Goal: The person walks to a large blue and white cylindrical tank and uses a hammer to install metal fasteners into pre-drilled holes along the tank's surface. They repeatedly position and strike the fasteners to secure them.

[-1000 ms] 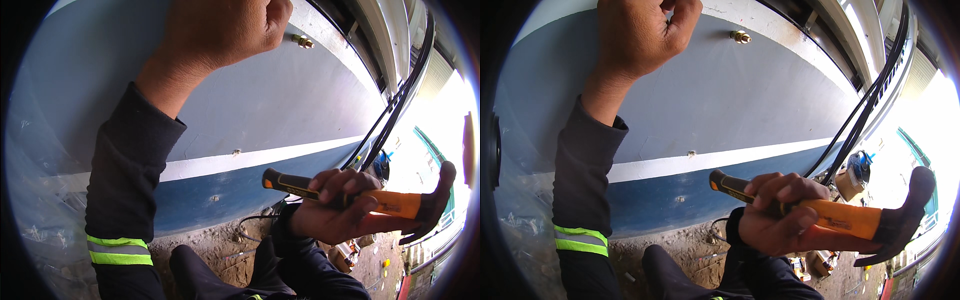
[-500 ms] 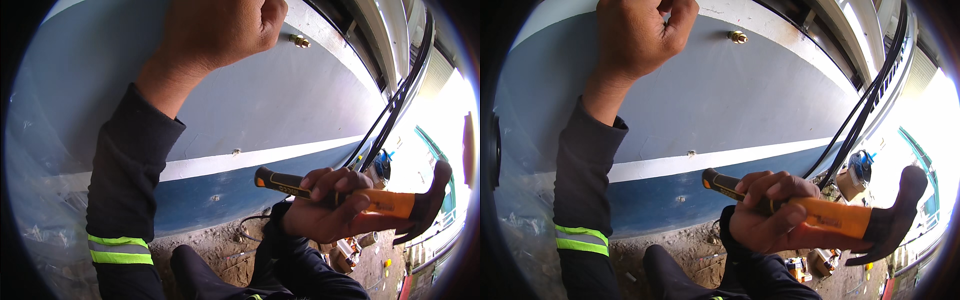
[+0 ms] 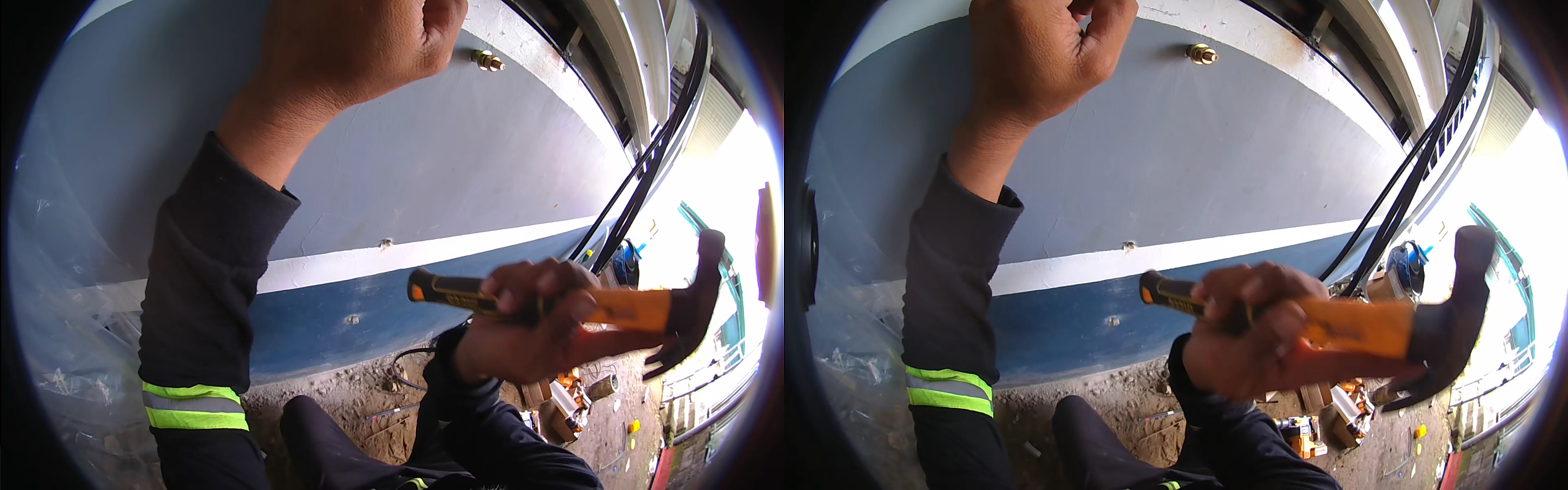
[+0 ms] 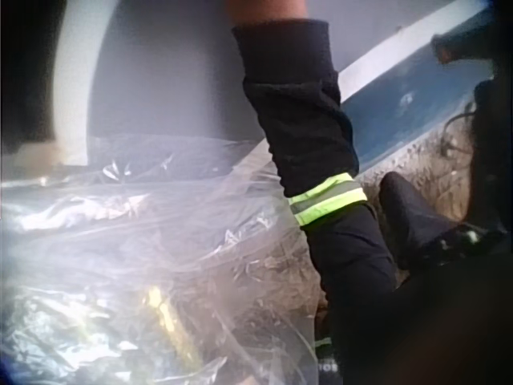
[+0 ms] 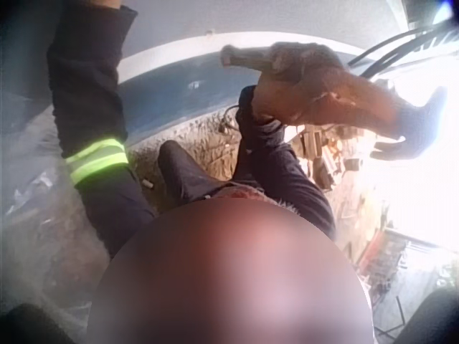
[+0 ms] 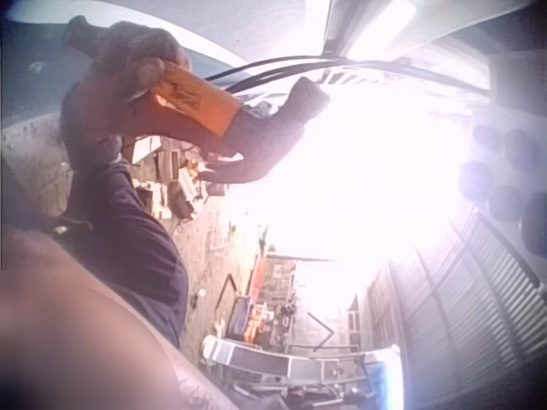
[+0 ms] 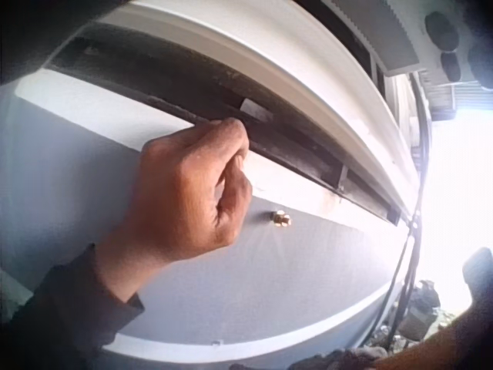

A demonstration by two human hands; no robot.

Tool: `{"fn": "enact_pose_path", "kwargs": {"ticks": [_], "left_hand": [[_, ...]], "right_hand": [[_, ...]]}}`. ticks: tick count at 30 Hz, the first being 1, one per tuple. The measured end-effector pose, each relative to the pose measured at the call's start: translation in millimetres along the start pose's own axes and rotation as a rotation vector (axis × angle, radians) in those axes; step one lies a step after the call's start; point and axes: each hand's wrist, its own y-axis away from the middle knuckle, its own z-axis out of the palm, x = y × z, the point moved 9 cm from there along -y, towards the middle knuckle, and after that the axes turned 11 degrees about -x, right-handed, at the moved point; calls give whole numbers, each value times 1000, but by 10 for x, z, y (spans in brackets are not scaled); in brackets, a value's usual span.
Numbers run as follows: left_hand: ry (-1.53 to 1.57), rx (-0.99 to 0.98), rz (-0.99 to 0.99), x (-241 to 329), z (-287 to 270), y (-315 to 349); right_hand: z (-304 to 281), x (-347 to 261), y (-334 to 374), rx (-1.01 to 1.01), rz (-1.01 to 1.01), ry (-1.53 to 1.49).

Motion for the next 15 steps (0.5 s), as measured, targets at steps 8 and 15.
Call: {"fn": "enact_pose_path", "kwargs": {"ticks": [8, 15], "left_hand": [[15, 33, 15, 25, -33, 19], [3, 66, 45, 0, -18, 42]], "right_hand": [[97, 298, -153, -152, -40, 795], [154, 353, -188, -249, -79, 429]]}}
